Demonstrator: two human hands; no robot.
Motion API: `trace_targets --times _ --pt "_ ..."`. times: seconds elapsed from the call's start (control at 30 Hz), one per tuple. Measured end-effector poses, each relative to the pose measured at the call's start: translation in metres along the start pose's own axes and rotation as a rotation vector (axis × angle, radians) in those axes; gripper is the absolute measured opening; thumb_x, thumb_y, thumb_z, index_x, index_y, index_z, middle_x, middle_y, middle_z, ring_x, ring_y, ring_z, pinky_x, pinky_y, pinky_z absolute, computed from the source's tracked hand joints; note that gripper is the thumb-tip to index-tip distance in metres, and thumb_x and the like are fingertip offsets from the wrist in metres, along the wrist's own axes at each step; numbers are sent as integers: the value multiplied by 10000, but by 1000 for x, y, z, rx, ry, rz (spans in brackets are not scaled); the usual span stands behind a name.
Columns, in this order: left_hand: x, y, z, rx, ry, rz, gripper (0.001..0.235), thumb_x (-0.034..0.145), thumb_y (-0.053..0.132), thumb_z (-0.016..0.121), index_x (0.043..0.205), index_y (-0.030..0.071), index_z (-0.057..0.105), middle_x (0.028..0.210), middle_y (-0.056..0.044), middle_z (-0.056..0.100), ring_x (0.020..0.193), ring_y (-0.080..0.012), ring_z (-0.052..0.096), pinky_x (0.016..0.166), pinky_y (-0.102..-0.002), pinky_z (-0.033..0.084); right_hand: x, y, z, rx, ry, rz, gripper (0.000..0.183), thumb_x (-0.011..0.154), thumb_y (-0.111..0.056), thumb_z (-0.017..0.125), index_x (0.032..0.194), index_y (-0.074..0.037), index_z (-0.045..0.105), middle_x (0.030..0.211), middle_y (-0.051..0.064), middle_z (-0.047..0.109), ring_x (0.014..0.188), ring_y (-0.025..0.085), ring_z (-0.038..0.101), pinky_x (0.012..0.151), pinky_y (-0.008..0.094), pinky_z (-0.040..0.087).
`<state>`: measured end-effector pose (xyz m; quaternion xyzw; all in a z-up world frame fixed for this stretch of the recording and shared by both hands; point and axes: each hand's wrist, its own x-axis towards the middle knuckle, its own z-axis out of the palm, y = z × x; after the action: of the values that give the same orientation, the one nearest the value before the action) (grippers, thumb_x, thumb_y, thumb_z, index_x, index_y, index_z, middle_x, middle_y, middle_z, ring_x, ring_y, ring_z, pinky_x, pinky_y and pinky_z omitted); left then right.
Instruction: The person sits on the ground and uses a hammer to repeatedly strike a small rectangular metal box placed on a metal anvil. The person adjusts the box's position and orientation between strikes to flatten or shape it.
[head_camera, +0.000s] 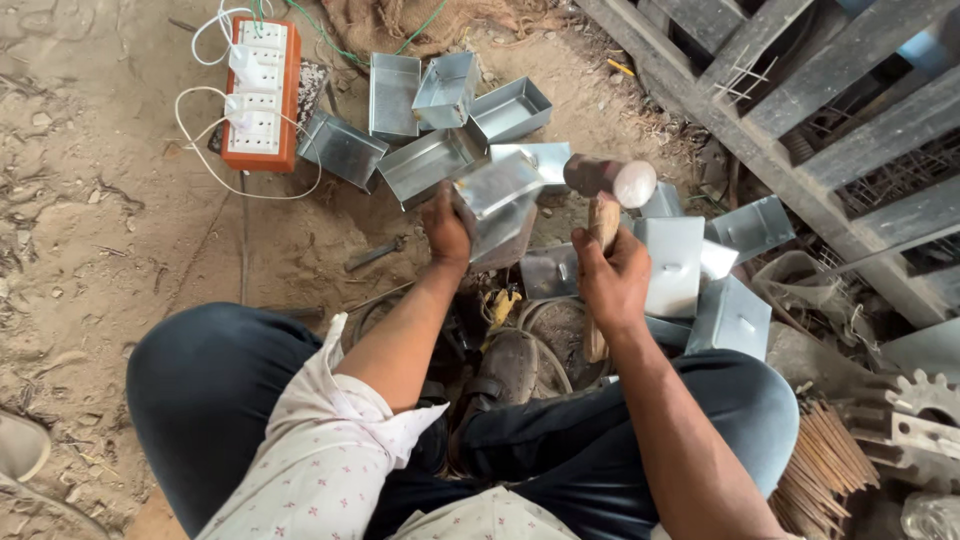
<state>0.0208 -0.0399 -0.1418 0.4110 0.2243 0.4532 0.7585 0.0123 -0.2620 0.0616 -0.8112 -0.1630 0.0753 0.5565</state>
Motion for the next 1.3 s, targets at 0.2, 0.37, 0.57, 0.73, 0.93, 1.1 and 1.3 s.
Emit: trace_targets --times 0.2,0.37,0.57,0.73,0.93,1.1,1.3 --pt "-8 7 -11 194 -123 40 525 1110 363 396 669 117 540 491 20 494 423 -131 519 445 -289 401 -11 -23 6 204 -156 -99 166 1001 -177 670 1032 -29 602 706 -2 608 545 94 589 489 250 496" --pt "-4 -13 -14 842 12 884 488 1217 294 354 1102 -55 676 730 -70 640 670 -213 628 637 -345 516 -27 -67 -9 339 -74 -348 214 1044 -199 643 898 -83 538 725 -1 559 529 86 546 465 268 473" --pt "-13 -5 -1 299 -31 176 609 1145 337 401 624 56 549 519 -32 519 484 -170 501 520 -352 383 -11 -71 -9 350 -1 -733 313 1086 -246 596 856 -32 603 647 37 613 380 108 549 423 285 456" --pt "-15 22 9 183 -64 76 634 1101 373 393 579 64 576 485 -10 551 436 -144 509 478 -341 409 -22 -51 31 -161 -402 61 171 939 -169 610 1011 -25 669 711 44 622 538 97 580 454 279 497" --pt "-17 23 12 270 -16 153 595 1119 345 422 620 45 546 508 -34 501 472 -145 469 514 -371 375 -29 -52 30 -41 -409 -85 105 959 -105 642 1021 -21 654 740 20 636 536 84 551 447 253 451" --pt "-18 24 9 316 -21 167 567 1097 321 418 640 22 572 496 -64 517 463 -160 492 506 -388 375 -21 -45 33 183 -291 -124 140 1018 -143 635 1069 -22 588 784 -14 596 603 49 541 499 215 453" --pt "-15 29 12 374 -9 223 580 1099 313 398 619 15 529 498 -100 497 453 -187 482 523 -410 376 -23 -45 44 -221 -329 20 143 976 -168 664 1004 -29 682 628 16 584 503 62 513 432 236 414"
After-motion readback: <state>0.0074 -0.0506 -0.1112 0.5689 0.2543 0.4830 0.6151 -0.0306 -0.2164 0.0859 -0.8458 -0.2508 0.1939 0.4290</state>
